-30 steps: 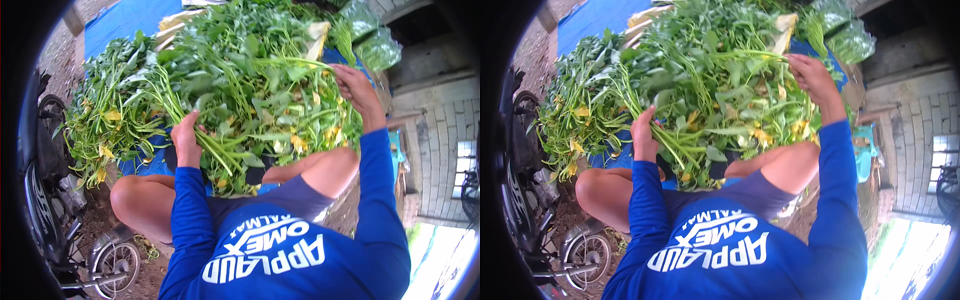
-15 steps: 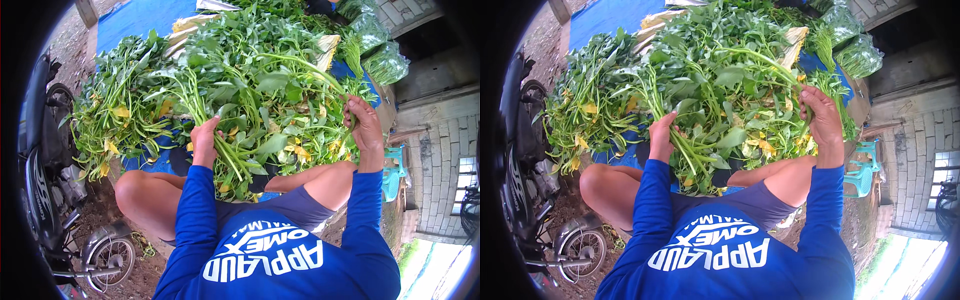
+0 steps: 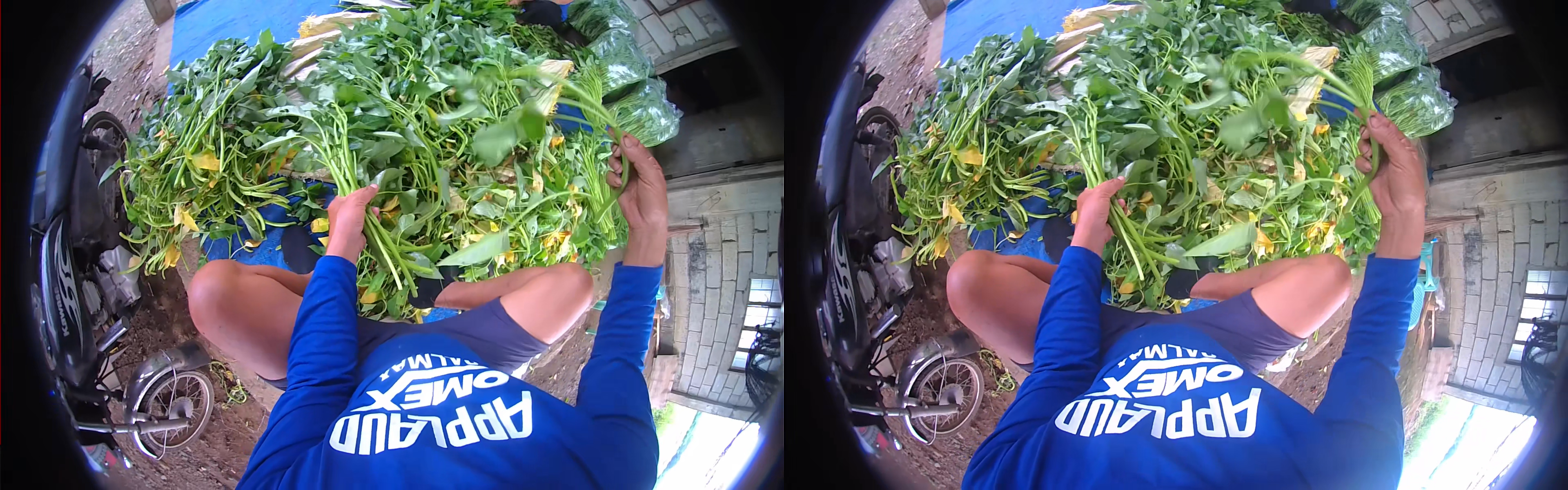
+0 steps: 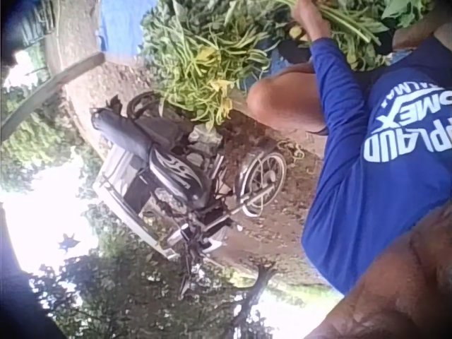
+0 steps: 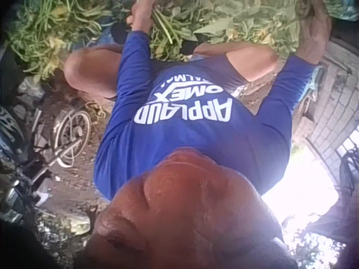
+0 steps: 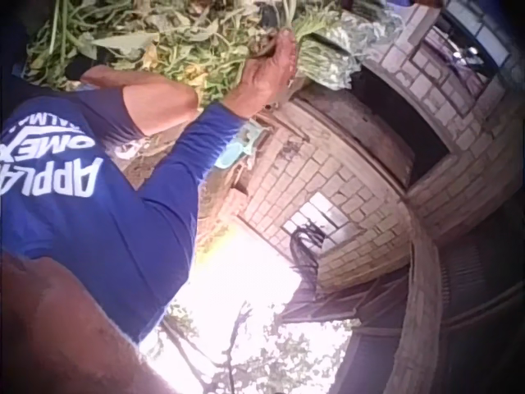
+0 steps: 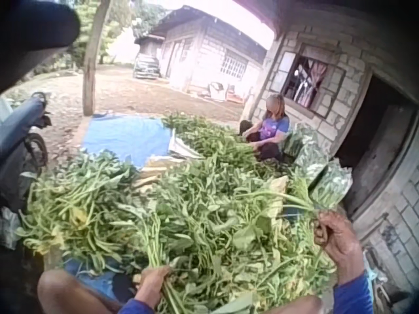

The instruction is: Cleaning and sorting a large pile of green leafy vegetables on the ground.

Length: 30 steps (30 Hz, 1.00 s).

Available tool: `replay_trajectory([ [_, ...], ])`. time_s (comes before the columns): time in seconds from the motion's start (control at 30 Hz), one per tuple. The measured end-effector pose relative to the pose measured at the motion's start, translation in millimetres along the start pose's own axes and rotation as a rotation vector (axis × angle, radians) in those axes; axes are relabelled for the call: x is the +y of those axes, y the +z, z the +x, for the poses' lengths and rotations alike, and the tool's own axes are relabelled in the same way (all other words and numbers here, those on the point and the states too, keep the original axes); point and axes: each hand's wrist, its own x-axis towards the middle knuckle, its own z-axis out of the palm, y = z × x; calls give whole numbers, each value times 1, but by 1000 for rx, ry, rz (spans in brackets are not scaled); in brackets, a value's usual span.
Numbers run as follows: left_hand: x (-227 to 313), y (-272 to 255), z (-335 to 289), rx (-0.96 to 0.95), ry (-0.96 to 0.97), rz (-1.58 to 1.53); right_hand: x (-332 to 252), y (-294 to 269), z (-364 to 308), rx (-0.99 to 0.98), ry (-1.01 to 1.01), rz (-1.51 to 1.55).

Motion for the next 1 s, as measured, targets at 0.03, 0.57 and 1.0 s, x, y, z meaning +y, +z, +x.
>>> replay_trajectory([
  [0.03, 0, 0, 6, 2, 4, -6, -1, 1, 11, -45, 28, -50],
  [0.57, -27, 2, 14, -157, -17, 23, 260, 150, -65, -192, -185, -435],
  [1.0, -83, -28, 36, -129, -175, -78, 350, 168, -110, -322, -51, -488],
])
